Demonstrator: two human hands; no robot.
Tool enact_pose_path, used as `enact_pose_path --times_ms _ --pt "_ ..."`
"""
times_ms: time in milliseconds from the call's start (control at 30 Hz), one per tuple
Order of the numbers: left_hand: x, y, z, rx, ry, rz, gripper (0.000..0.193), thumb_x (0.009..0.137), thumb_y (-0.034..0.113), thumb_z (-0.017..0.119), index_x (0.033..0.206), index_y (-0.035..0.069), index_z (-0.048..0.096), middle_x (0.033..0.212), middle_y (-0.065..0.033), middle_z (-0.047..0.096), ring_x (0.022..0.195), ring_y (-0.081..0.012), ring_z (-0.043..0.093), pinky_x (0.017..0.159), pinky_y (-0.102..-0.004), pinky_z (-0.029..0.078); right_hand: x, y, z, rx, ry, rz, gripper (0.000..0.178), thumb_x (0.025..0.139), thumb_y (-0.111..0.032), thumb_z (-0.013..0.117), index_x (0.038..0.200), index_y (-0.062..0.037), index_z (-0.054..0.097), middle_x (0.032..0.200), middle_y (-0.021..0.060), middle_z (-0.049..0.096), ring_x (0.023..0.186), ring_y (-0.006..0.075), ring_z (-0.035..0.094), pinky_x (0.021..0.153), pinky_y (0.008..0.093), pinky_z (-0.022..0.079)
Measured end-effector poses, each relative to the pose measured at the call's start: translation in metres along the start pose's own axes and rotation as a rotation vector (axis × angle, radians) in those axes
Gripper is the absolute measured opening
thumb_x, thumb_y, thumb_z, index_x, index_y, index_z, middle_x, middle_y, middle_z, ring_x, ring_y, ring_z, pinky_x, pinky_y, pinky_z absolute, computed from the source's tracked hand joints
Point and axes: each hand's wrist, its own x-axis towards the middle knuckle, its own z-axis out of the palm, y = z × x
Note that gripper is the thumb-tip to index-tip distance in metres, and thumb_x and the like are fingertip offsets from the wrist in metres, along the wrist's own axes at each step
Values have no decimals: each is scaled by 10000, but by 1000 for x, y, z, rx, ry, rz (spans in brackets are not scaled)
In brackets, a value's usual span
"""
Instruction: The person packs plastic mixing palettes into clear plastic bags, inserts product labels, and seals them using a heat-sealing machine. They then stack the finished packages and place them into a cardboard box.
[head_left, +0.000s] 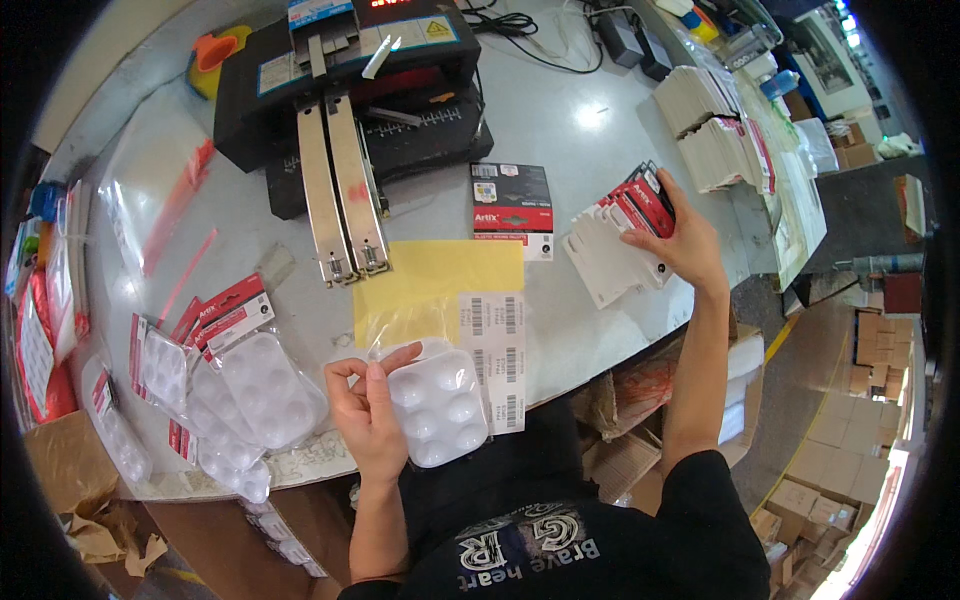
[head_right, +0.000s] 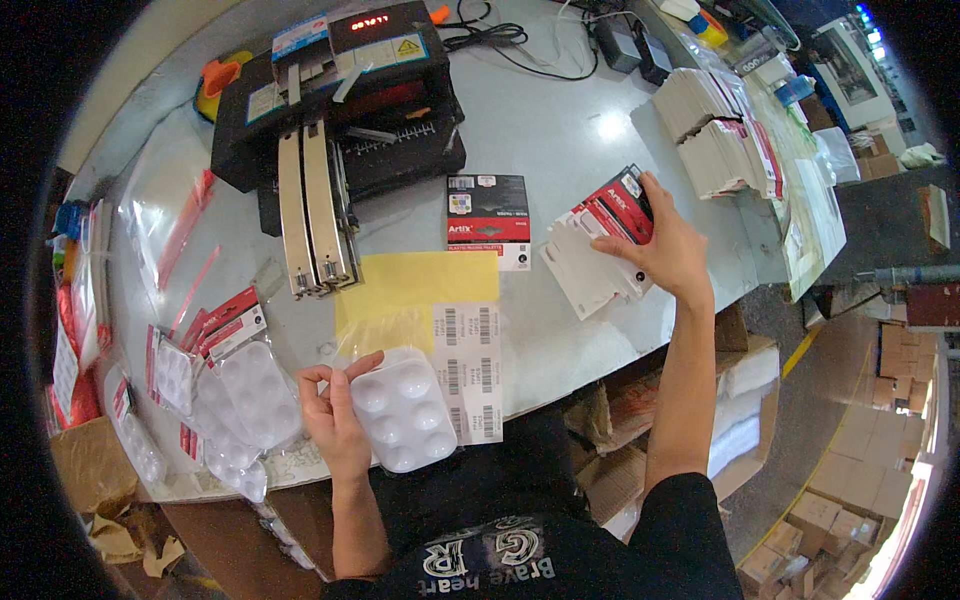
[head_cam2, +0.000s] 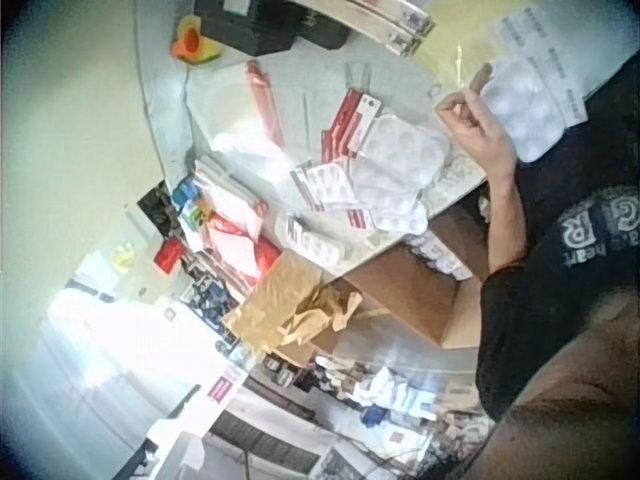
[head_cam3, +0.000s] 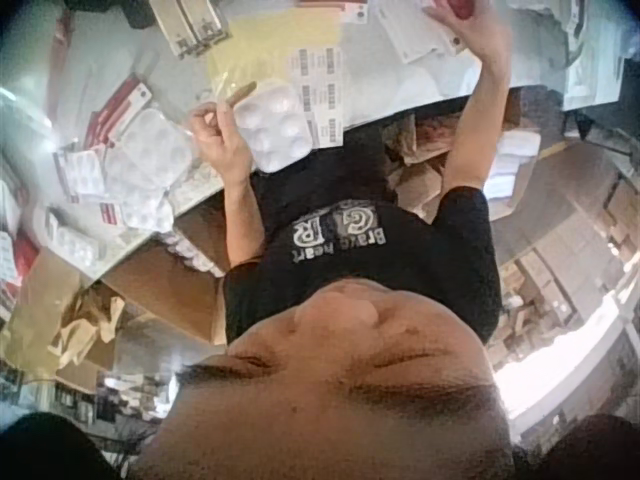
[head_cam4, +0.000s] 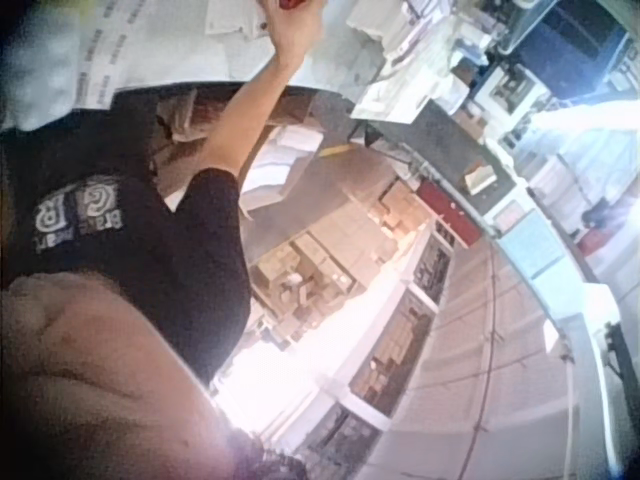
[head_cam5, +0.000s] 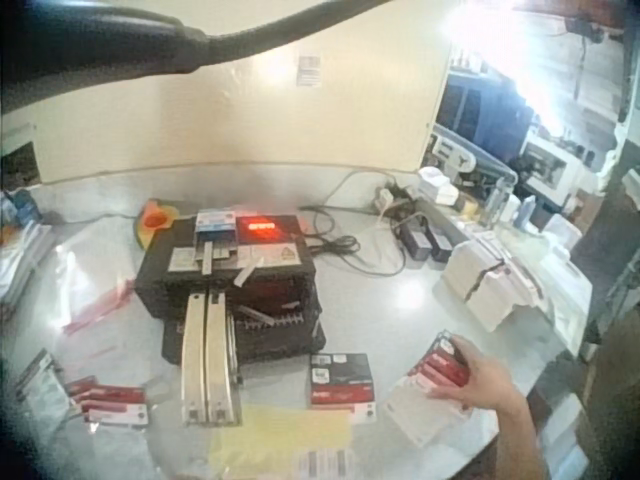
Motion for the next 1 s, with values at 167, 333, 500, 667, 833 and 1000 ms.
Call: enact_pose_path --times_ms 167,333,500,667,833,1000 --pt "1 -3 -2 -96 -24 -134 132 1011 171 413 965 65 348 988 -257 679 926 -195 644 835 -251 452 1 8 3 -20 -62 54 1009 569 -612 799 1344 -56 468 1069 105 680 998 252 628 958 396 372" --pt "2 5 0 -184 -45 -160 136 1008 158 420 1035 30 385 1010 -264 671 937 -234 657 846 -286 474 -6 -3 0 -35 28 -57 902 606 -561 807 1304 -69 518 1029 101 693 878 228 617 962 393 293" --pt "-2 14 3 -287 -81 -242 246 998 163 441 1143 -28 495 1048 -272 654 923 -299 671 838 -351 511 -9 -9 4 74 133 9 656 667 -464 802 1164 -69 637 838 97 716 734 205 635 901 326 360" --pt "-6 11 2 -232 -75 -218 242 989 162 459 1112 -34 527 1025 -254 665 919 -288 671 840 -344 507 -2 -5 -1 39 201 29 401 732 -387 774 987 -81 728 722 76 707 610 221 642 660 317 478" --pt "-8 12 -4 -206 -74 -227 235 984 165 466 1081 -40 526 1001 -244 672 897 -282 673 844 -343 503 3 -14 -20 249 198 51 322 781 -329 740 961 -62 735 746 132 700 647 218 666 646 293 506" --pt "-11 13 -10 -178 -49 -245 233 983 161 462 1070 -47 523 1000 -240 673 884 -278 673 840 -346 502 1 -24 -21 208 115 -15 280 778 -254 744 954 -37 731 852 143 718 796 239 695 751 308 517"
